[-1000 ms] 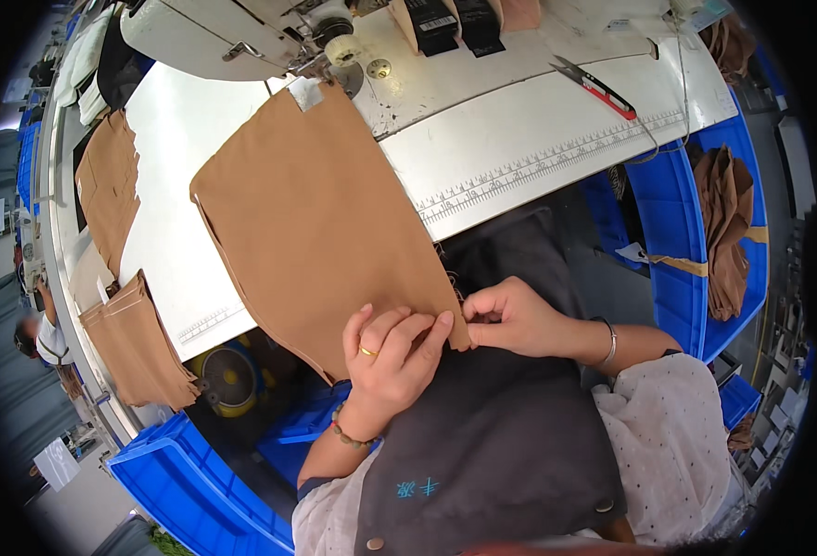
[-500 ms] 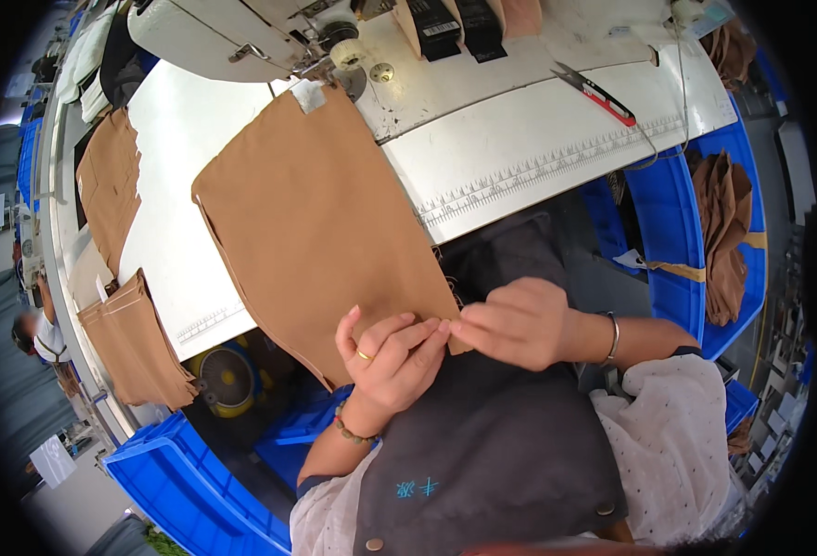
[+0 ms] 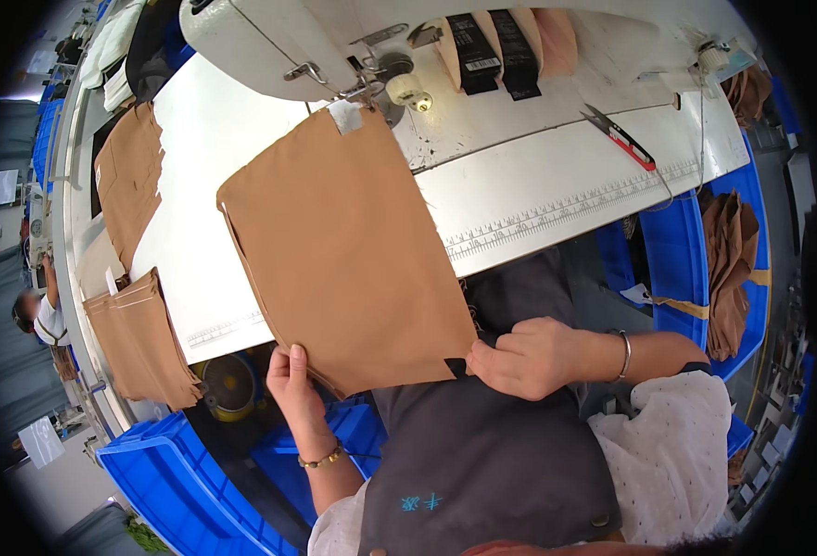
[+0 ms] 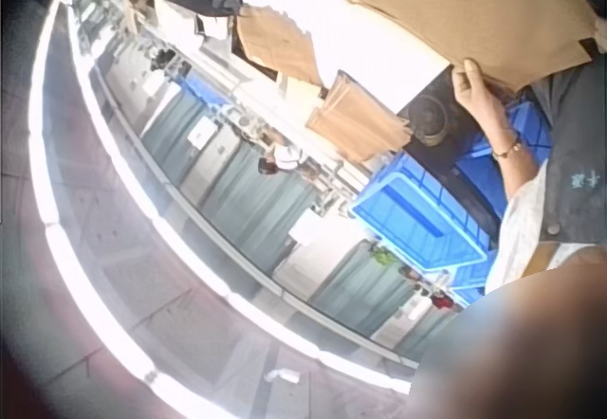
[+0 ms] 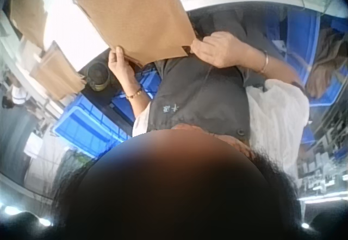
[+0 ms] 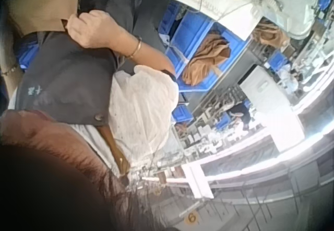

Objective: Sewing pieces of leather together using an industrial sewing machine to create bags.

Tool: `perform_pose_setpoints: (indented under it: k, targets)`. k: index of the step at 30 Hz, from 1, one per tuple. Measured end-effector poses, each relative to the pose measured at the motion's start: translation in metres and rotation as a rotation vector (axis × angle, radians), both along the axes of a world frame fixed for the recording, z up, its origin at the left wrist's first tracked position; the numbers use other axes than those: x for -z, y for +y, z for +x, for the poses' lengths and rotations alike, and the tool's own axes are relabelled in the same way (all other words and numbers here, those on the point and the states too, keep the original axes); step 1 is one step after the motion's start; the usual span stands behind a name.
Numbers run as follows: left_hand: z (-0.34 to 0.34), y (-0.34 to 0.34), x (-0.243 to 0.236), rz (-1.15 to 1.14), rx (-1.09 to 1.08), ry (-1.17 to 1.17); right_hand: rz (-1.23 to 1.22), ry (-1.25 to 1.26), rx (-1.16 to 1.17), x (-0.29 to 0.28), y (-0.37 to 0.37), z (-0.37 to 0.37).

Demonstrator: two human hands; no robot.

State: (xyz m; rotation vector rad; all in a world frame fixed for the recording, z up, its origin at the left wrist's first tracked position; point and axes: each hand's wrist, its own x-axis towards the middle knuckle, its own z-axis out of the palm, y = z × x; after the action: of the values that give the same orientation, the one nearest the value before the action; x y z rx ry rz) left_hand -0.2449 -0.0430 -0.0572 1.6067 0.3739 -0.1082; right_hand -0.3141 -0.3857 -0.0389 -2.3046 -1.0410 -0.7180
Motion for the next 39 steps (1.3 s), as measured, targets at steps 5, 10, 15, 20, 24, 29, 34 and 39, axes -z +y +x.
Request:
perform_pose_setpoints:
  k: [5,10,15,20,24,29,34,39]
  targets:
    - [0.012,0.019,-0.027,0.096,0.164,-0.047,-0.016,0.003,-0.033,-0.007,-0.001,0.003]
    - [0.017,0.013,-0.046,0.267,0.192,-0.007,-0.042,0.011,-0.040,-0.007,-0.002,0.006]
    - [0.032,0.006,-0.052,0.326,0.205,-0.050,-0.083,0.007,-0.043,-0.007,-0.005,0.017]
    - [0.050,-0.001,-0.055,0.554,0.259,-0.096,-0.077,-0.007,-0.051,-0.008,-0.009,0.032]
    - [0.063,-0.010,-0.060,0.610,0.249,-0.118,-0.085,-0.024,-0.031,-0.007,-0.012,0.045]
    - [0.085,-0.015,-0.064,0.757,0.305,-0.102,-0.110,-0.037,-0.025,-0.008,-0.016,0.063]
    - [0.104,-0.018,-0.059,0.711,0.303,-0.143,-0.082,-0.014,-0.029,-0.008,-0.017,0.082]
    - [0.125,-0.021,-0.058,0.765,0.324,-0.195,-0.094,0.030,-0.011,-0.007,-0.020,0.100]
